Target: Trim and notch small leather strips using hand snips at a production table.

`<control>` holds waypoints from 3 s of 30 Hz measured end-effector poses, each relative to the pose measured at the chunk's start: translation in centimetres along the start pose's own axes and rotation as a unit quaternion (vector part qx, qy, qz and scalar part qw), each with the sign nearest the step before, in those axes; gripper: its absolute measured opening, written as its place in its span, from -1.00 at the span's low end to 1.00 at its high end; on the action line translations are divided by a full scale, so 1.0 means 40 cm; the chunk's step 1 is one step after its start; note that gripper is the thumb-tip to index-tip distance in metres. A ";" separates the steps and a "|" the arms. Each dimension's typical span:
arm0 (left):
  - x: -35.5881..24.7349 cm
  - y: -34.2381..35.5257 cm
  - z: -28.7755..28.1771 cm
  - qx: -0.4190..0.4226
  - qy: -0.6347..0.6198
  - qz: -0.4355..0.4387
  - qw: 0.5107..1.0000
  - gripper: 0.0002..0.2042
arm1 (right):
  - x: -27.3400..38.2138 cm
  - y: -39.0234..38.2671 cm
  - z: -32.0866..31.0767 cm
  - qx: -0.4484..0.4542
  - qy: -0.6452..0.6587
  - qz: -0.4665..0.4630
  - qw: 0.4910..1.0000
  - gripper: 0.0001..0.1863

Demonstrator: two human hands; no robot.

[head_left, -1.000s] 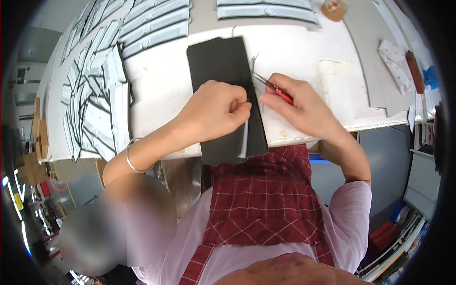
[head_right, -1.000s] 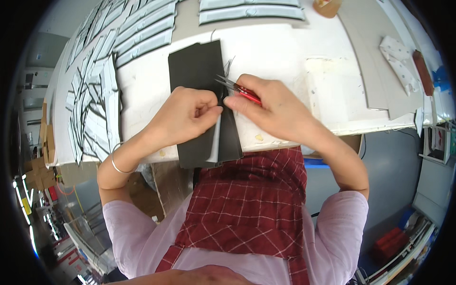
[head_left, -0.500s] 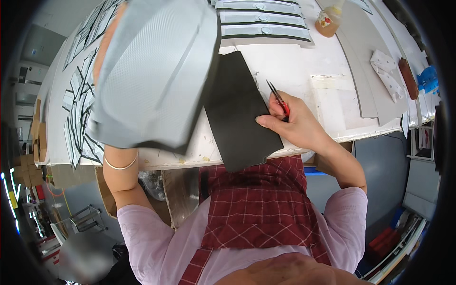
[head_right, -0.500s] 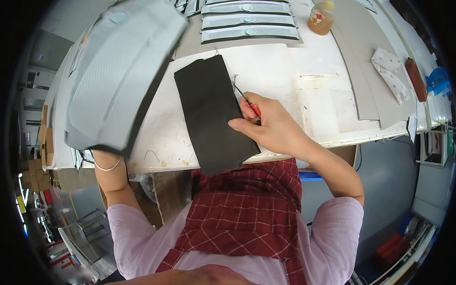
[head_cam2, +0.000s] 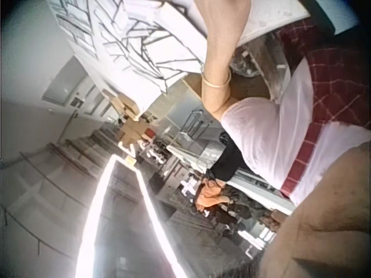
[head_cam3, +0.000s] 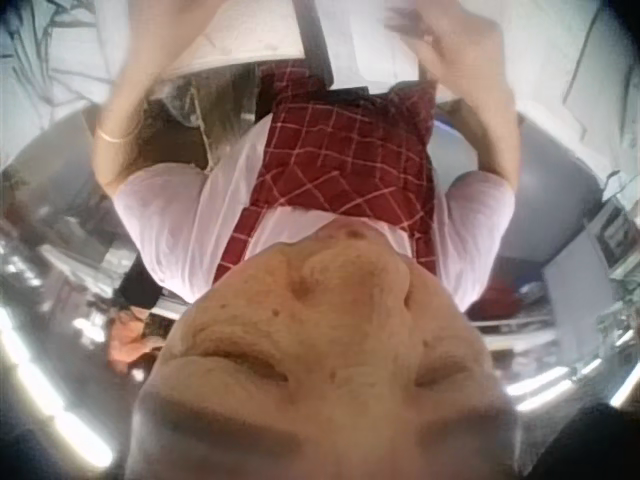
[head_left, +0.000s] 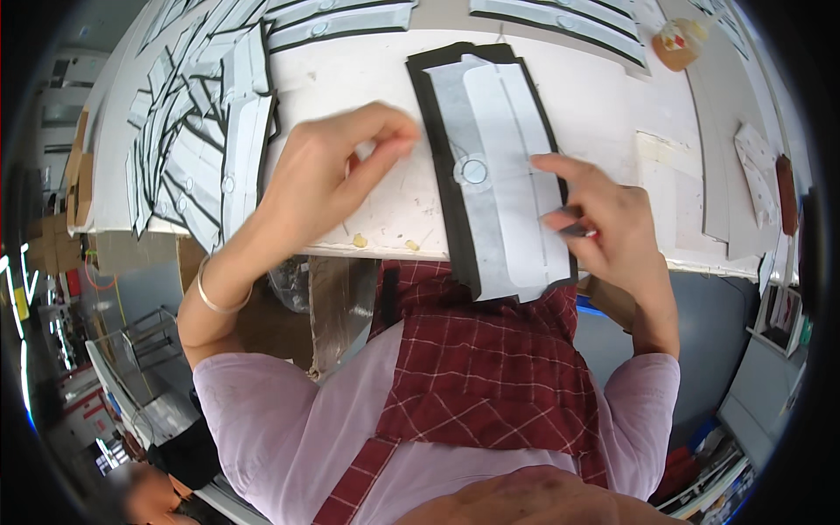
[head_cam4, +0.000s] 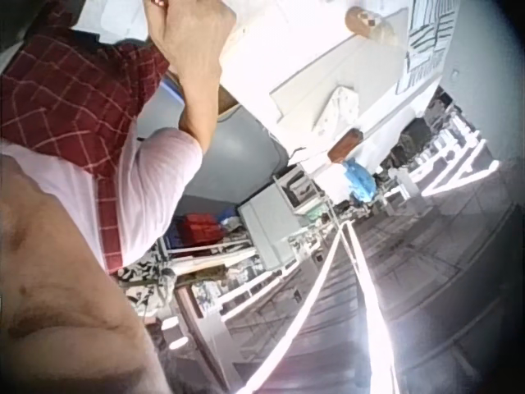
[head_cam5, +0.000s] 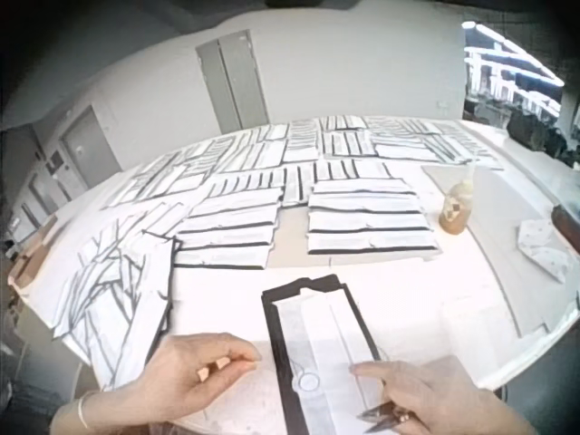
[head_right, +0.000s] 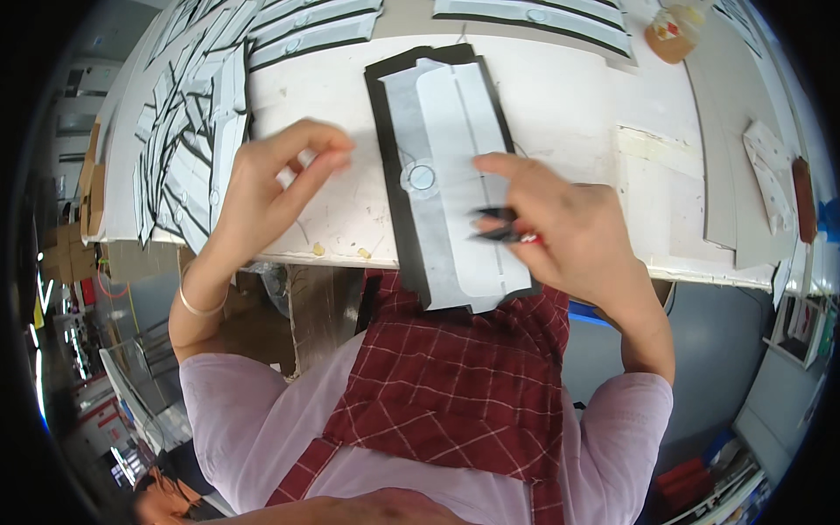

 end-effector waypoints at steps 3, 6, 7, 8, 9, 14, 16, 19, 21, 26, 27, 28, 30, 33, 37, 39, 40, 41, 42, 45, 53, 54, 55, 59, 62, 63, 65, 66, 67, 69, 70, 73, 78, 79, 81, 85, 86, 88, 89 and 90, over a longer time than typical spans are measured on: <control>0.007 0.032 0.044 0.018 -0.037 0.120 0.992 -0.83 | 0.043 0.001 0.058 0.022 -0.054 -0.165 0.985 -0.68; -0.009 0.049 0.095 0.047 -0.033 0.198 0.978 -0.84 | 0.062 0.001 0.098 0.066 -0.084 -0.199 0.974 -0.68; -0.006 0.056 0.107 0.047 -0.034 0.195 0.979 -0.84 | 0.061 -0.003 0.107 0.059 -0.096 -0.208 0.972 -0.69; -0.005 0.063 0.124 0.064 -0.037 0.200 0.977 -0.86 | 0.059 -0.006 0.112 0.052 -0.110 -0.216 0.969 -0.71; -0.006 0.065 0.138 0.081 -0.040 0.205 0.975 -0.87 | 0.057 -0.009 0.115 0.054 -0.110 -0.215 0.969 -0.71; -0.008 0.079 0.152 0.121 0.002 0.200 0.972 -0.89 | 0.051 -0.013 0.121 0.048 -0.115 -0.210 0.970 -0.71; -0.009 0.078 0.145 0.119 0.007 0.207 0.971 -0.88 | 0.051 -0.010 0.122 0.049 -0.114 -0.207 0.970 -0.71; -0.015 0.074 0.134 0.111 -0.013 0.165 0.980 -0.87 | 0.043 -0.013 0.122 0.044 -0.106 -0.203 0.972 -0.71; -0.002 0.069 0.133 0.123 -0.044 0.093 0.987 -0.86 | 0.045 -0.013 0.125 0.042 -0.104 -0.201 0.973 -0.72; -0.021 0.061 0.125 0.095 -0.028 0.203 0.974 -0.87 | 0.043 -0.014 0.127 0.031 -0.093 -0.191 0.977 -0.56; -0.033 0.056 0.122 0.090 0.005 0.246 0.965 -0.87 | 0.044 -0.014 0.126 0.030 -0.093 -0.190 0.977 -0.56; -0.039 0.054 0.119 0.091 0.005 0.247 0.965 -0.87 | 0.046 -0.014 0.126 0.031 -0.099 -0.191 0.976 -0.56; -0.049 0.043 0.126 0.106 0.087 0.269 0.953 -0.86 | 0.045 -0.014 0.126 0.033 -0.104 -0.191 0.976 -0.56; -0.031 0.042 0.133 0.107 0.061 0.234 0.964 -0.88 | 0.047 -0.017 0.127 0.037 -0.112 -0.202 0.972 -0.56; -0.003 0.030 0.124 0.122 -0.056 0.164 0.977 -0.90 | 0.048 -0.024 0.128 0.044 -0.129 -0.209 0.968 -0.56; 0.035 0.026 0.115 0.108 -0.060 0.085 0.989 -0.91 | 0.047 -0.023 0.127 0.041 -0.123 -0.207 0.970 -0.56; 0.032 0.023 0.113 0.109 -0.058 0.084 0.989 -0.91 | 0.048 -0.021 0.125 0.040 -0.119 -0.216 0.968 -0.69; 0.018 0.033 0.084 0.024 0.018 0.110 0.993 -0.90 | 0.048 -0.021 0.125 0.039 -0.117 -0.223 0.967 -0.81; 0.002 0.038 0.057 -0.062 0.093 0.135 0.984 -0.90 | 0.045 -0.022 0.127 0.039 -0.117 -0.221 0.968 -0.81; -0.044 0.033 0.082 -0.007 0.023 0.183 0.983 -0.89 | 0.045 -0.021 0.127 0.030 -0.112 -0.224 0.968 -0.81; -0.063 0.029 0.138 0.071 0.146 0.219 0.962 -0.89 | 0.046 -0.021 0.129 0.035 -0.105 -0.216 0.970 -0.80; -0.061 0.030 0.141 0.085 0.162 0.219 0.958 -0.89 | 0.046 -0.022 0.129 0.034 -0.105 -0.216 0.970 -0.80; -0.061 0.032 0.142 0.086 0.162 0.219 0.958 -0.89 | 0.045 -0.022 0.129 0.037 -0.106 -0.215 0.970 -0.80; -0.025 0.041 0.149 0.095 0.078 0.158 0.980 -0.89 | 0.039 -0.021 0.129 0.036 -0.100 -0.213 0.971 -0.80; 0.014 0.049 0.134 0.099 -0.041 0.028 0.994 -0.88 | 0.040 -0.017 0.127 0.030 -0.093 -0.198 0.975 -0.53; 0.032 0.049 0.135 0.111 -0.081 -0.051 0.989 -0.87 | 0.040 -0.016 0.126 0.030 -0.095 -0.198 0.975 -0.53; 0.010 0.048 0.132 0.086 -0.049 0.031 0.995 -0.88 | 0.040 -0.013 0.125 0.037 -0.089 -0.196 0.976 -0.54; -0.015 0.043 0.127 0.060 -0.017 0.112 0.992 -0.88 | 0.043 -0.012 0.123 0.036 -0.091 -0.199 0.975 -0.54; -0.022 0.036 0.127 0.057 -0.016 0.114 0.992 -0.88 | 0.048 -0.012 0.122 0.038 -0.085 -0.201 0.975 -0.54; -0.045 0.028 0.135 0.054 0.084 0.173 0.980 -0.89 | 0.048 -0.006 0.117 0.035 -0.088 -0.208 0.974 -0.55; -0.053 0.024 0.136 0.042 0.109 0.194 0.974 -0.89 | 0.047 -0.010 0.119 0.043 -0.093 -0.213 0.972 -0.68; -0.069 0.017 0.139 0.053 0.169 0.220 0.959 -0.89 | 0.049 -0.018 0.121 0.047 -0.103 -0.222 0.968 -0.81; -0.043 0.026 0.150 0.086 0.115 0.187 0.972 -0.89 | 0.050 -0.020 0.124 0.057 -0.098 -0.215 0.970 -0.81; -0.029 0.027 0.149 0.098 0.070 0.150 0.981 -0.90 | 0.050 -0.020 0.125 0.057 -0.099 -0.215 0.970 -0.81; -0.011 0.026 0.146 0.113 0.025 0.111 0.987 -0.90 | 0.050 -0.021 0.125 0.053 -0.093 -0.214 0.971 -0.81; 0.032 0.025 0.133 0.114 -0.120 -0.033 0.986 -0.94 | 0.052 -0.012 0.117 0.040 -0.086 -0.218 0.971 -0.81; 0.045 0.025 0.130 0.112 -0.159 -0.083 0.977 -0.94 | 0.052 -0.008 0.117 0.042 -0.093 -0.220 0.970 -0.80; 0.023 0.024 0.133 0.090 -0.123 -0.022 0.988 -0.93 | 0.052 -0.010 0.118 0.042 -0.099 -0.220 0.970 -0.79; 0.002 0.027 0.133 0.067 -0.087 0.046 0.993 -0.91 | 0.049 -0.010 0.119 0.044 -0.097 -0.218 0.970 -0.79; 0.001 0.029 0.138 0.068 -0.088 0.043 0.993 -0.91 | 0.047 -0.009 0.119 0.043 -0.098 -0.217 0.970 -0.78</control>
Point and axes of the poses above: each hand's wrist, its own y-axis towards the middle knuckle, its own z-axis out of the palm, x = y × z, the point moved 7 cm from there along y, towards the middle knuckle, and after that the axes turned 13 degrees about -x, right-handed, at the moved point
